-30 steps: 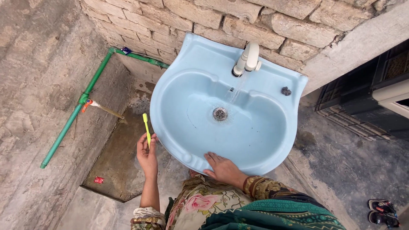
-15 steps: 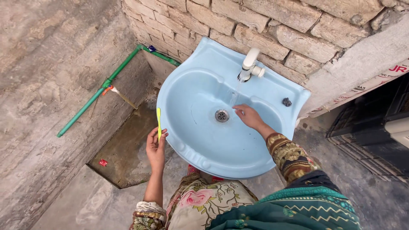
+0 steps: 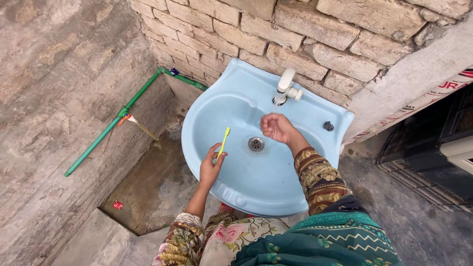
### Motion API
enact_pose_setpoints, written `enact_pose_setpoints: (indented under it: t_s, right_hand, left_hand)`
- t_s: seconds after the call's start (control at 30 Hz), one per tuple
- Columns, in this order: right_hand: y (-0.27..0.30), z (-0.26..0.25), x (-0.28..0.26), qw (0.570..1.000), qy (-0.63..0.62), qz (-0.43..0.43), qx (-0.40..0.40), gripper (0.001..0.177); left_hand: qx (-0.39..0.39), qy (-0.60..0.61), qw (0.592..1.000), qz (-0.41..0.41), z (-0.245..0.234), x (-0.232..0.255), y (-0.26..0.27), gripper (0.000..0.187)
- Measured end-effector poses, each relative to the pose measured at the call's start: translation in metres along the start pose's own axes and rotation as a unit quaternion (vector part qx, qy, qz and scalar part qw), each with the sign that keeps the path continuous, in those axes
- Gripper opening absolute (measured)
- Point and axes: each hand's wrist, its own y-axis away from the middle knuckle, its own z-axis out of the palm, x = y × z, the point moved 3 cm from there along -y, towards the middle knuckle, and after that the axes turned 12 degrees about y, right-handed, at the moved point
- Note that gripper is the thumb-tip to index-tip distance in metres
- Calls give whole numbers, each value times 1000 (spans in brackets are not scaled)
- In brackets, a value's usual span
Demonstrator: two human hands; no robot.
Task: Scrubbing an outdoor utility sink with a toothbrush and cleaning an adjacent brick alleyway with a squeegee and water.
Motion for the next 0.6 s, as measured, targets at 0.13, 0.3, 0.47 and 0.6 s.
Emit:
enact_pose_setpoints:
  t_s: [0.13, 0.3, 0.47, 0.6]
  right_hand:
    - [79, -5, 55, 947, 248, 202, -15, 23]
    - [96, -168, 115, 546, 809, 202, 86, 32]
    - [66, -22, 7, 858, 413, 50, 300, 35]
    - [5, -30, -12, 958, 14, -46, 282, 24]
  left_hand:
    - [-63, -119, 989, -55, 12, -19, -29, 46]
    - [-49, -166, 973, 151, 21, -80, -49, 43]
    - [-52, -133, 988, 61, 16, -48, -42, 43]
    - [-34, -116, 992, 35, 12, -59, -43, 43]
